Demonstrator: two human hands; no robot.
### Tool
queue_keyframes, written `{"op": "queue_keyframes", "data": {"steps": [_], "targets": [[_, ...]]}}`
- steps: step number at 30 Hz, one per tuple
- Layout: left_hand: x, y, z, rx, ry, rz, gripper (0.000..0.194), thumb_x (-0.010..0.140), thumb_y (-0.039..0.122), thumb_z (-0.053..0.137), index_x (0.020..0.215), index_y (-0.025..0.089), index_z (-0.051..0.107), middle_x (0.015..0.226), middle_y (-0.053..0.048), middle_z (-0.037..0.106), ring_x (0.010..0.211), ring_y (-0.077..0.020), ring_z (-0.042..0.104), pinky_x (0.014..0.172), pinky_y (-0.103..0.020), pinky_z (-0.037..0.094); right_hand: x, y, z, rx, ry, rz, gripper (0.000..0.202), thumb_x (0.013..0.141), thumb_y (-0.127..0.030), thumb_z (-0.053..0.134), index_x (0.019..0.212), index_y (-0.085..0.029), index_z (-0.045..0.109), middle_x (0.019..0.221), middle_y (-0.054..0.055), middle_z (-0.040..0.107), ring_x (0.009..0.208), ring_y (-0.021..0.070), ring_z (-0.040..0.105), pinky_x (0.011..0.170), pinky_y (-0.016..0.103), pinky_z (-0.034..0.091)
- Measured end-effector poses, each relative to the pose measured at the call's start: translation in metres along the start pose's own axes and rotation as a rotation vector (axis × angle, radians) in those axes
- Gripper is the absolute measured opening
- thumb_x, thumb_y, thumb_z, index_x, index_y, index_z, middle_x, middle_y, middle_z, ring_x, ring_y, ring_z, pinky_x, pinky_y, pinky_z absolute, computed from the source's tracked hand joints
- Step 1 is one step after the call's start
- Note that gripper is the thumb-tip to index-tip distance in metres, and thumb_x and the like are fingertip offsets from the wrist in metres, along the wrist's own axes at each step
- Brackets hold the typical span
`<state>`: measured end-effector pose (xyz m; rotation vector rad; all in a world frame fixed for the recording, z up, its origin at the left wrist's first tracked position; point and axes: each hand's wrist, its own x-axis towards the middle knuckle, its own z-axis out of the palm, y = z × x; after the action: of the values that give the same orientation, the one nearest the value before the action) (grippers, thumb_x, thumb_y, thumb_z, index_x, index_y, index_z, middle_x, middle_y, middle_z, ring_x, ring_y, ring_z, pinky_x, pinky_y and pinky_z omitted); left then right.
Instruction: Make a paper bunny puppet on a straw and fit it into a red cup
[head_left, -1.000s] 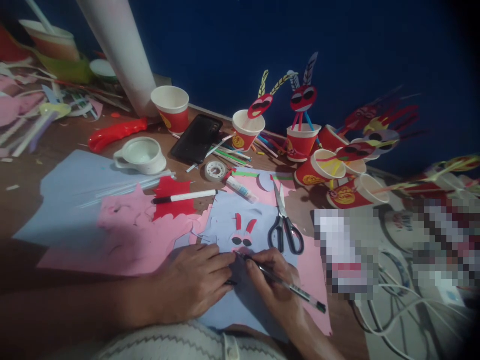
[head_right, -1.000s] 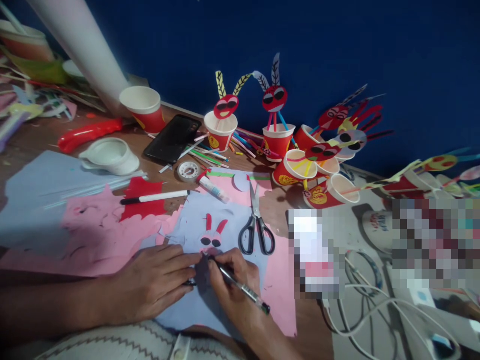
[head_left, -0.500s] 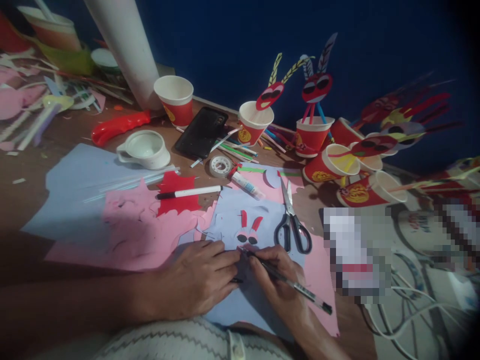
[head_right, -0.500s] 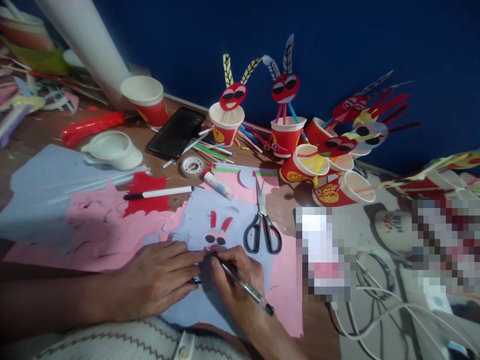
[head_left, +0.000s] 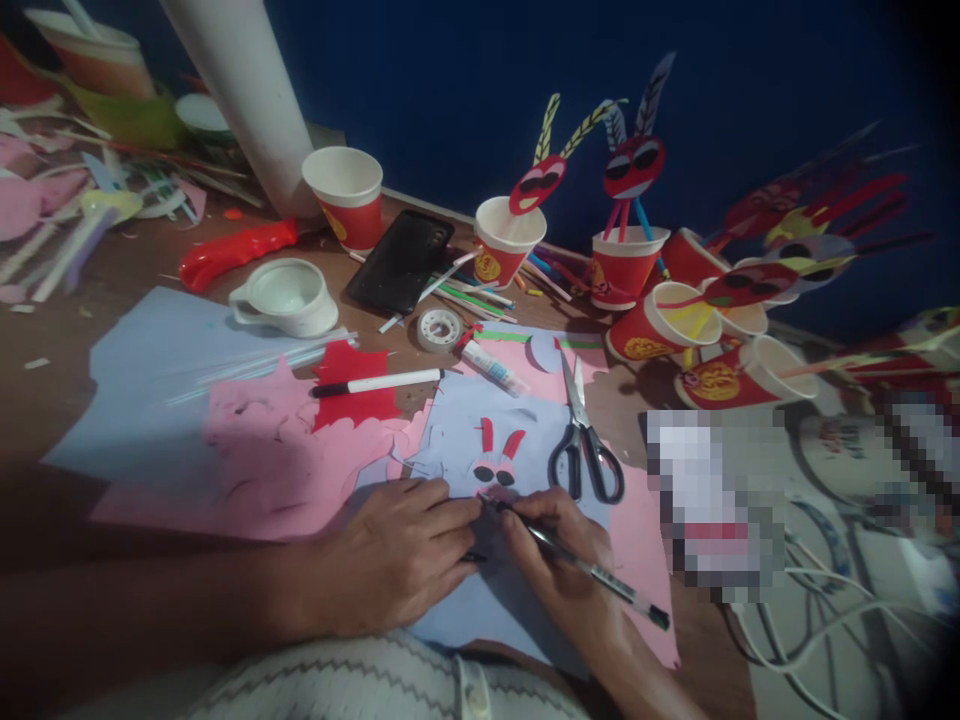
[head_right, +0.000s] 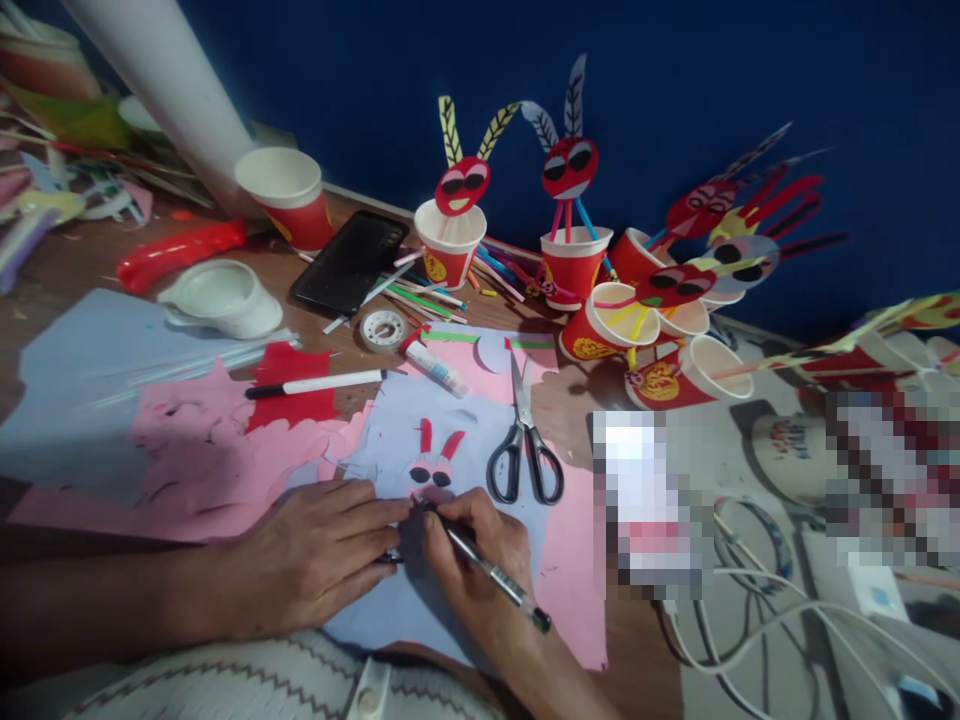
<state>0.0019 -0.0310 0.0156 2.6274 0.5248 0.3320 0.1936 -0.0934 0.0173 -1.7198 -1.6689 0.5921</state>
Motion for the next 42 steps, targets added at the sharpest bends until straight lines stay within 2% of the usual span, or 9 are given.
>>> {"op": "queue_keyframes", "data": {"steps": [10, 15, 28, 42], "targets": [[0.0014, 0.0008, -0.0018, 0.005, 0.025, 0.006, 0.018, 0.092, 0.027, 0.046, 0.093, 0.018, 0.061, 0.101, -0.002, 0.065, 0.084, -0.0187, 0.052, 0.074, -0.034, 0.045, -0.0006, 0.0012, -0.0007, -0.024, 0.042, 0.006, 0.013, 0.084, -0.025, 0.056, 0.075, -0.019, 0.051, 0.045, -0.005, 0.057, 0.037, 0.0083, 0.054, 0.039, 0.015, 0.04], [0.002, 0.0, -0.0015, 0.001, 0.022, 0.009, 0.017, 0.092, 0.027, 0.046, 0.092, 0.018, 0.061, 0.099, -0.002, 0.065, 0.083, -0.0189, 0.052, 0.071, -0.033, 0.045, 0.0011, -0.0011, 0.001, -0.018, 0.07, 0.029, 0.013, 0.083, -0.024, 0.057, 0.073, -0.019, 0.051, 0.048, -0.005, 0.058, 0.036, 0.0073, 0.053, 0.038, 0.015, 0.039], [0.0027, -0.0003, -0.0013, -0.012, 0.033, 0.005, 0.016, 0.091, 0.027, 0.047, 0.092, 0.018, 0.061, 0.1, -0.002, 0.065, 0.083, -0.0188, 0.051, 0.072, -0.033, 0.044, 0.0004, 0.0001, -0.0026, 0.004, 0.035, 0.041, 0.014, 0.083, -0.025, 0.056, 0.072, -0.02, 0.049, 0.045, -0.007, 0.054, 0.034, 0.0066, 0.049, 0.038, 0.015, 0.037], [0.0033, 0.0015, -0.0037, -0.019, 0.058, 0.003, 0.016, 0.091, 0.027, 0.049, 0.089, 0.018, 0.062, 0.105, -0.002, 0.066, 0.083, -0.0179, 0.053, 0.072, -0.031, 0.046, -0.0007, 0.0008, -0.0021, -0.031, 0.07, 0.077, 0.016, 0.082, -0.028, 0.057, 0.07, -0.02, 0.05, 0.044, -0.007, 0.053, 0.034, 0.0074, 0.047, 0.036, 0.017, 0.035]]}}
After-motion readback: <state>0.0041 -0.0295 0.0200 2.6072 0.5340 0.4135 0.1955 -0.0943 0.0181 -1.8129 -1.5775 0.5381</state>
